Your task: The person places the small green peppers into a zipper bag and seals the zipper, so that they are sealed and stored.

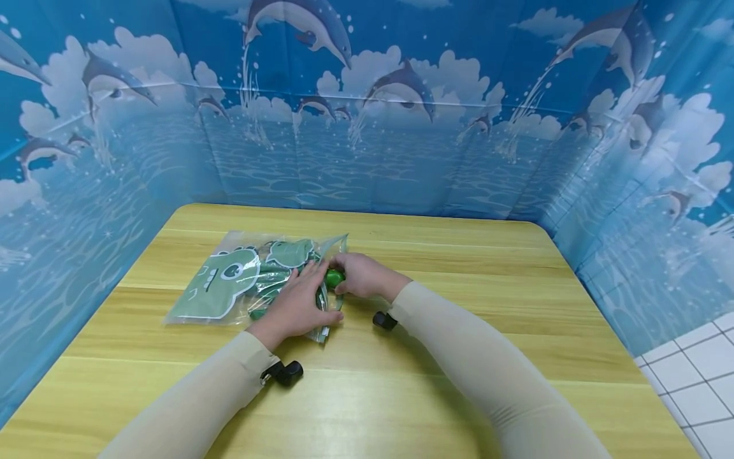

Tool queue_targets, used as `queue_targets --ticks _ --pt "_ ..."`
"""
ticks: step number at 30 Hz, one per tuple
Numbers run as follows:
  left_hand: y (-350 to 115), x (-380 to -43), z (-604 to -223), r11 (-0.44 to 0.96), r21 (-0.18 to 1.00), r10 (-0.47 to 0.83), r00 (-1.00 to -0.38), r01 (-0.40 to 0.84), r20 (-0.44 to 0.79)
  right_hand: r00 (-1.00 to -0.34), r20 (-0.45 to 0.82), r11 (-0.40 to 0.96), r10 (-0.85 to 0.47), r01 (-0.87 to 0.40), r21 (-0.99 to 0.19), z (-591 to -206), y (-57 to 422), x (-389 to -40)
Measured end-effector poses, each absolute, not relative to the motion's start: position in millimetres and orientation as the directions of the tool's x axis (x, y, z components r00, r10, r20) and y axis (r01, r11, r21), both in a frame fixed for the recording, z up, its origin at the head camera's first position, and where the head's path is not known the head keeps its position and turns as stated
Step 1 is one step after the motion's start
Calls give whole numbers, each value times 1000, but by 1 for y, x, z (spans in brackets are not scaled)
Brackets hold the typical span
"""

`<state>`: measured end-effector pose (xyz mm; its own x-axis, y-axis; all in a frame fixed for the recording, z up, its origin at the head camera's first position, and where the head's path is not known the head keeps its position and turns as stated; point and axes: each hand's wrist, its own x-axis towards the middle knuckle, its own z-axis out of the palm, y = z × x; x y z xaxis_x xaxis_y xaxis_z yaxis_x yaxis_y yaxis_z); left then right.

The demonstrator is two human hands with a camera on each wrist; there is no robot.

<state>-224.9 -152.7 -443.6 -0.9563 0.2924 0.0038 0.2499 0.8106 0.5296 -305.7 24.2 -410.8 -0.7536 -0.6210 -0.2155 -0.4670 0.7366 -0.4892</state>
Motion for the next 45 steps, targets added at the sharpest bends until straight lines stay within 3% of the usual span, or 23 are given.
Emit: queue_targets --ticks 13,21,31,45 --pt "-152 -225 -443 809 537 293 -956 240 -14 -739 -226 726 -635 -469 -503 -417 18 -310" --pt "-152 -225 -443 803 549 292 -956 231 -25 -771 -235 725 -592 -381 -574 -419 23 -307" --pt "-153 -226 -442 816 532 287 -957 224 -37 -815 -262 784 -518 -329 -527 -414 34 -306" --pt "-154 -224 -441 802 551 291 -956 230 -26 -787 -196 777 -585 -475 -413 -419 26 -311"
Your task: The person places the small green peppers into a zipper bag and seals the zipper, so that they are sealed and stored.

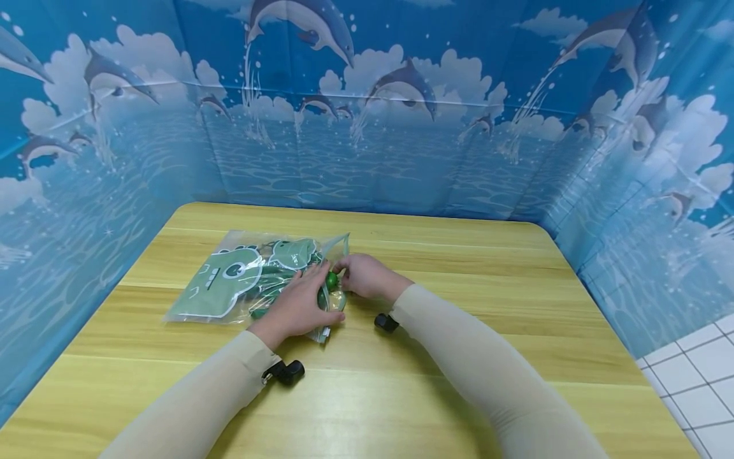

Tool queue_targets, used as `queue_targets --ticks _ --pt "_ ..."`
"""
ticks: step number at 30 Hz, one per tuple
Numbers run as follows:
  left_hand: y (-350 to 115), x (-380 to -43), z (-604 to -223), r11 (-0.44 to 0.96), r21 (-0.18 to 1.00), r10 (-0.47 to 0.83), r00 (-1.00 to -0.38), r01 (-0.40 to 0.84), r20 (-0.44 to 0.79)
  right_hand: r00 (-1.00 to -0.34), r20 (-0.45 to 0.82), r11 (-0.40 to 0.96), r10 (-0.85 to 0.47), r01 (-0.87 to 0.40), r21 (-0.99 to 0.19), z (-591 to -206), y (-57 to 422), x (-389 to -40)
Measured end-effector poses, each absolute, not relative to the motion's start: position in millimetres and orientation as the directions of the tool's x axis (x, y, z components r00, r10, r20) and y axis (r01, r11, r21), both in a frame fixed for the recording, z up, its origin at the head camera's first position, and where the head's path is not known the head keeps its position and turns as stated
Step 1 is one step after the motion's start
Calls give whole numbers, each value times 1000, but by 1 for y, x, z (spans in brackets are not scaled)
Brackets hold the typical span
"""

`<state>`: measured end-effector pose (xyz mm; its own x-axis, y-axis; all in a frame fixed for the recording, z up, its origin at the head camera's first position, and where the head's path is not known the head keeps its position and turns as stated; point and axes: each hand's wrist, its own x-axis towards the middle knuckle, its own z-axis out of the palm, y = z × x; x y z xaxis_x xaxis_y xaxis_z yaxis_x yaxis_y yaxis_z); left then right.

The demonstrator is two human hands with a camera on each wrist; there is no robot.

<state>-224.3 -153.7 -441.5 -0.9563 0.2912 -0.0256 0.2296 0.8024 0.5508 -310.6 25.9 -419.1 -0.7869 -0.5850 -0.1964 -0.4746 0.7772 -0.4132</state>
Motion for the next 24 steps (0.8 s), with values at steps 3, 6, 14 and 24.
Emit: queue_targets --ticks 3,6,14,24 --pt "-153 -224 -441 802 550 292 -956 231 -24 -790 -185 777 -584 -480 -407 -421 23 -312" --pt "-153 -224 -441 803 550 289 -957 229 -24 -794 -174 775 -582 -478 -412 -422 20 -312" --pt "-152 -225 -441 809 546 284 -958 218 -38 -807 -224 777 -546 -388 -497 -418 26 -308" --pt "-153 -226 -443 814 539 281 -959 216 -39 -789 -276 801 -549 -403 -442 -410 32 -304"
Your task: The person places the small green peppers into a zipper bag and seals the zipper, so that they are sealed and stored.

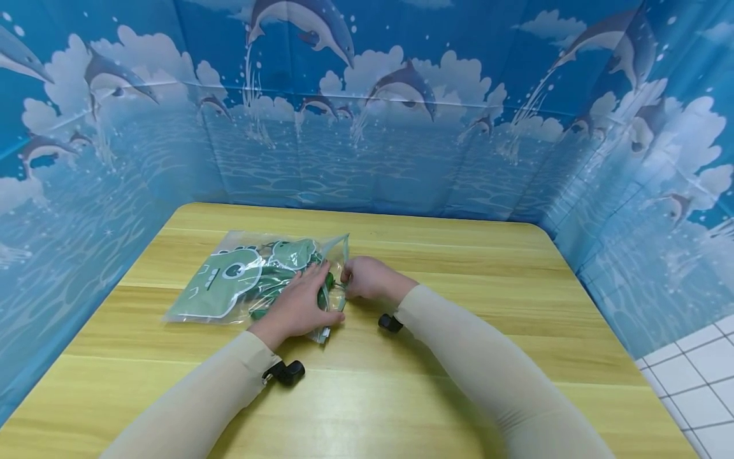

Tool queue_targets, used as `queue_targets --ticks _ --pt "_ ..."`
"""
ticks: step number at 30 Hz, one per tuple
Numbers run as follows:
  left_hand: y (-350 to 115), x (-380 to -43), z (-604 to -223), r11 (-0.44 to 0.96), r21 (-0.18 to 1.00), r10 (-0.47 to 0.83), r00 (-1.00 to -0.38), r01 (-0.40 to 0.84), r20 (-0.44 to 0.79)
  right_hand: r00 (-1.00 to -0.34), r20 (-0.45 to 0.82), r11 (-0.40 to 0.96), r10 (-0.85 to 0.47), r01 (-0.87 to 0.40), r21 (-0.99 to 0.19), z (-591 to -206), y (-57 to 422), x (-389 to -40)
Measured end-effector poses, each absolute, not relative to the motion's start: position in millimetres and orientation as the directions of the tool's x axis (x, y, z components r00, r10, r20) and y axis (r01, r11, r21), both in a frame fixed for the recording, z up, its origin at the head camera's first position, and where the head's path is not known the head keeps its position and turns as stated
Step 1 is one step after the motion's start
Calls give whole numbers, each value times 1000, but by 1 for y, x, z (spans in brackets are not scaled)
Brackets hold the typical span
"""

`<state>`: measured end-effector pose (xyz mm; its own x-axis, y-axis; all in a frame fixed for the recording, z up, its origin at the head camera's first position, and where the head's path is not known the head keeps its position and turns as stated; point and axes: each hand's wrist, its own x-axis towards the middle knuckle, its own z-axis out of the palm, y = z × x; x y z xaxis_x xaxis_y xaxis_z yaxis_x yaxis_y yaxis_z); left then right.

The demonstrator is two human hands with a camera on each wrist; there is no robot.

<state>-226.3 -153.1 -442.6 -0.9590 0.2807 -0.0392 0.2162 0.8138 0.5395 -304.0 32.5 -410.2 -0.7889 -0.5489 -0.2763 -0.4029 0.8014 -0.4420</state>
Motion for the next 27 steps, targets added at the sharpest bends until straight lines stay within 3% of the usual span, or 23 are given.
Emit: queue_targets --ticks 27 --pt "-154 -225 -442 814 537 284 -958 220 -38 -762 -247 794 -598 -521 -314 -414 25 -302"
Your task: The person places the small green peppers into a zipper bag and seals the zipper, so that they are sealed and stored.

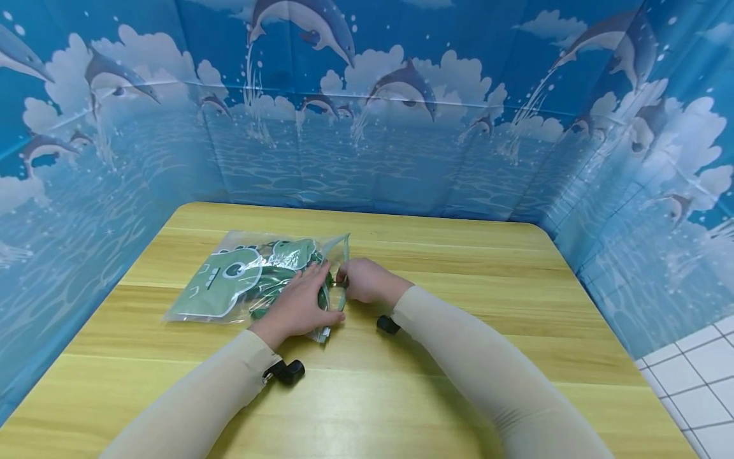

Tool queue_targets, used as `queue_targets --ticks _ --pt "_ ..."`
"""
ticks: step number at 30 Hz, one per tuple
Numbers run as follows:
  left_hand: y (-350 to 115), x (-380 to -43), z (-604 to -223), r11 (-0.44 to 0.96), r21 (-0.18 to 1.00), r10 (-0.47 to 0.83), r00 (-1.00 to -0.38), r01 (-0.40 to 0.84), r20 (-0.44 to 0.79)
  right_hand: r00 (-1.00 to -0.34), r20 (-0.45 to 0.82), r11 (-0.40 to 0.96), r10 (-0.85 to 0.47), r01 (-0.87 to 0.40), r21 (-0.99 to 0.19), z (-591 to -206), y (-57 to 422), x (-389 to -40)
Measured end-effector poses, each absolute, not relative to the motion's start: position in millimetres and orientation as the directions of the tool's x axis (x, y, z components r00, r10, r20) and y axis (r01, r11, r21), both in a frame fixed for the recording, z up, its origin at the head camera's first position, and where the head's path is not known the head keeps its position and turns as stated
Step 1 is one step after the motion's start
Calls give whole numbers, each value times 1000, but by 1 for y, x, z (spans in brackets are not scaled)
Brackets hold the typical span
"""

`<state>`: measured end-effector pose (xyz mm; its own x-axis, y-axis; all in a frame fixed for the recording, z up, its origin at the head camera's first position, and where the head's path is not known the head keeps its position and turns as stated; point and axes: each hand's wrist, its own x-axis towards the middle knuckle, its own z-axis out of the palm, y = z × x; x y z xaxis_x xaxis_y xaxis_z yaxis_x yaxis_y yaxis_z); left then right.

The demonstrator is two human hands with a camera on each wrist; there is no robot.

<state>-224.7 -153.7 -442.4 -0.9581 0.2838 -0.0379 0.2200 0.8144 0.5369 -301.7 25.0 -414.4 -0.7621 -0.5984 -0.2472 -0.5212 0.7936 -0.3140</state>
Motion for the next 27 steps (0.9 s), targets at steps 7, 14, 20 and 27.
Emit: queue_targets --ticks 7,14,20,27 --pt "-154 -224 -441 811 541 288 -957 223 -36 -763 -226 784 -605 -523 -335 -416 20 -302" --pt "-154 -224 -442 807 544 294 -955 230 -32 -771 -203 780 -604 -520 -347 -419 13 -304" --pt "-154 -225 -443 808 539 298 -954 239 -23 -802 -200 804 -563 -476 -357 -420 9 -305" --pt "-154 -225 -443 810 530 304 -952 251 -14 -823 -195 811 -534 -433 -393 -421 5 -307"
